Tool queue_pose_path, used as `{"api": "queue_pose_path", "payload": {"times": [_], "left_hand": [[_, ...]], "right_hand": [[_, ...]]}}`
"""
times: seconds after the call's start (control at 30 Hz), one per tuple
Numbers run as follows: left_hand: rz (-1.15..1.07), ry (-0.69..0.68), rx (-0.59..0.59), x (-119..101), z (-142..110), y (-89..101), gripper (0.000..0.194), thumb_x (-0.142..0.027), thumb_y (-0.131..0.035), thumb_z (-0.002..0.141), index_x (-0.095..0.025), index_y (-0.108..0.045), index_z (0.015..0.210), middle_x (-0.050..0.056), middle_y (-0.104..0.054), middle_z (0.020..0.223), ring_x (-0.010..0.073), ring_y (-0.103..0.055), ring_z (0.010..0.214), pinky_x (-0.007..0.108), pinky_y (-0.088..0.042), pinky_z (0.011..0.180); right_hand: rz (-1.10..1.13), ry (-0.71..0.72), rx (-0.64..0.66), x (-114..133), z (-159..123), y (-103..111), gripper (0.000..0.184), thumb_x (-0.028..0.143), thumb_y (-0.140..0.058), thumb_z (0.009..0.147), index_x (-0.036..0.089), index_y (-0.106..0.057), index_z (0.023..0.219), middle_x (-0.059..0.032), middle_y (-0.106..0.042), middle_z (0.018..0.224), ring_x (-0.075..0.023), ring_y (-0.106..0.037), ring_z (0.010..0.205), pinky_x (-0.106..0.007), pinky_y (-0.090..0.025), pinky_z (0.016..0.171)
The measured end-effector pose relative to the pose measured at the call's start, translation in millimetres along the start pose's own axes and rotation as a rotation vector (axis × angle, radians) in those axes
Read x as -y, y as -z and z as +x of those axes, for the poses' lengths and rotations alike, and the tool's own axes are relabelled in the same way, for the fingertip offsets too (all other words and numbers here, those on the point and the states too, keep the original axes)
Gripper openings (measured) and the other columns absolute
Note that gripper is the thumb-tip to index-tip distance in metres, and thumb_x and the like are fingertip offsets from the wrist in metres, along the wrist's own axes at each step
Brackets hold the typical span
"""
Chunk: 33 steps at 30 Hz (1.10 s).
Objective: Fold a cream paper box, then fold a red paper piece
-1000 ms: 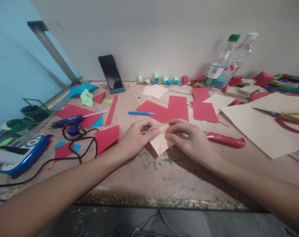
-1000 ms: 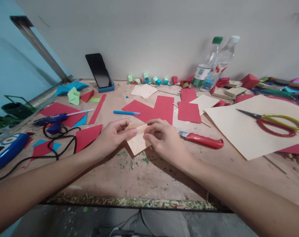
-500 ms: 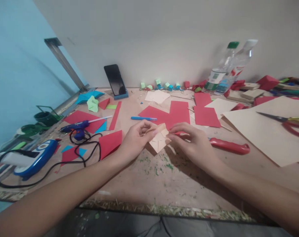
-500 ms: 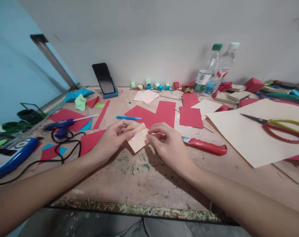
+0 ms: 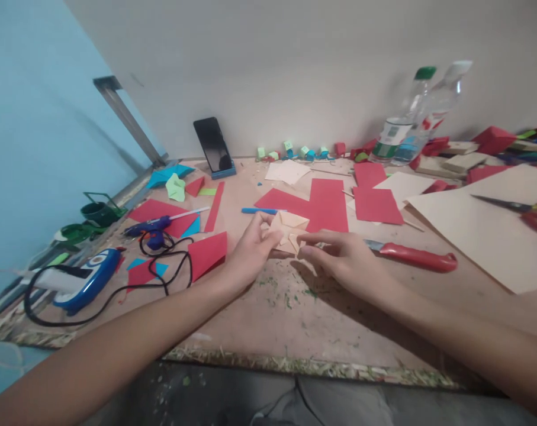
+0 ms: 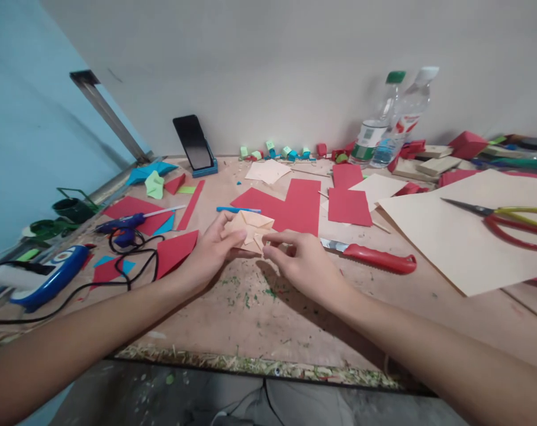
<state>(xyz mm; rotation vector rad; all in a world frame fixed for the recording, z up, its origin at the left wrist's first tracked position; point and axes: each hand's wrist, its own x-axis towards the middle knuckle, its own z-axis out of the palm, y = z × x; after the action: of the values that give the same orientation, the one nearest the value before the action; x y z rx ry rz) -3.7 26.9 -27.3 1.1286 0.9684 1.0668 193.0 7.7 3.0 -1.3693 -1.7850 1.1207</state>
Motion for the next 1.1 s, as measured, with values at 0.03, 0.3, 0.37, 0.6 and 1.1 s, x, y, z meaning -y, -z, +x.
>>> {"api": "queue_pose_path", "payload": {"times": [0.03,0.3,0.37,0.6,1.1], "left_hand": [[-0.001,-0.002,0.017,0.9,-0.4,-0.5,0.032,-0.032,-0.069,0.09,-0.024,-0.043,0.108,-0.002,-0.069,0.089,0.0152,-0.07,0.077,0.033,-0.059,0.078],[0.311,-0.097,0.107,-2.7,-8.9,-3.0,0.043,-0.035,-0.059,0.1,-0.023,-0.047,0.139,0.003,-0.07,0.097,0.0181,-0.067,0.085,0.029,-0.051,0.076],[0.478,-0.135,0.111,-7.3,-12.3,-2.2,0.045,-0.038,-0.057,0.102,-0.025,-0.048,0.144,0.001,-0.065,0.09,0.0166,-0.061,0.077,0.028,-0.046,0.071],[0.772,-0.25,0.196,-15.4,-21.7,-5.3,0.05,-0.038,-0.049,0.107,-0.026,-0.045,0.154,0.001,-0.064,0.088,0.0165,-0.055,0.072,0.028,-0.044,0.072],[0.336,-0.271,-0.079,-5.5,-1.0,4.8,0.03,-0.034,-0.065,0.096,-0.018,-0.063,0.122,0.007,-0.074,0.113,0.0222,-0.07,0.101,0.032,-0.056,0.087]], "right_hand": [[0.025,-0.035,0.017,-0.4,0.6,0.2,0.031,0.034,-0.066,0.091,0.017,-0.083,0.111,-0.0013,-0.067,0.06,-0.016,-0.052,0.051,-0.03,-0.04,0.052],[0.278,-0.163,0.044,0.1,0.0,0.3,0.03,0.036,-0.07,0.088,0.016,-0.077,0.108,0.0029,-0.061,0.057,-0.01,-0.045,0.044,-0.025,-0.034,0.045],[0.302,-0.166,0.017,0.2,0.1,-0.4,0.021,0.035,-0.072,0.085,0.017,-0.076,0.097,0.0045,-0.057,0.052,-0.0099,-0.045,0.043,-0.024,-0.033,0.045],[0.28,-0.181,-0.055,1.7,-0.1,-5.1,0.026,0.041,-0.075,0.083,0.015,-0.077,0.08,0.002,-0.06,0.052,-0.0087,-0.041,0.041,-0.025,-0.029,0.044],[0.41,-0.122,-0.235,-9.8,6.9,13.5,0.017,0.029,-0.075,0.071,0.018,-0.064,0.065,-0.0015,-0.067,0.057,-0.0111,-0.054,0.05,-0.024,-0.041,0.052]]}}
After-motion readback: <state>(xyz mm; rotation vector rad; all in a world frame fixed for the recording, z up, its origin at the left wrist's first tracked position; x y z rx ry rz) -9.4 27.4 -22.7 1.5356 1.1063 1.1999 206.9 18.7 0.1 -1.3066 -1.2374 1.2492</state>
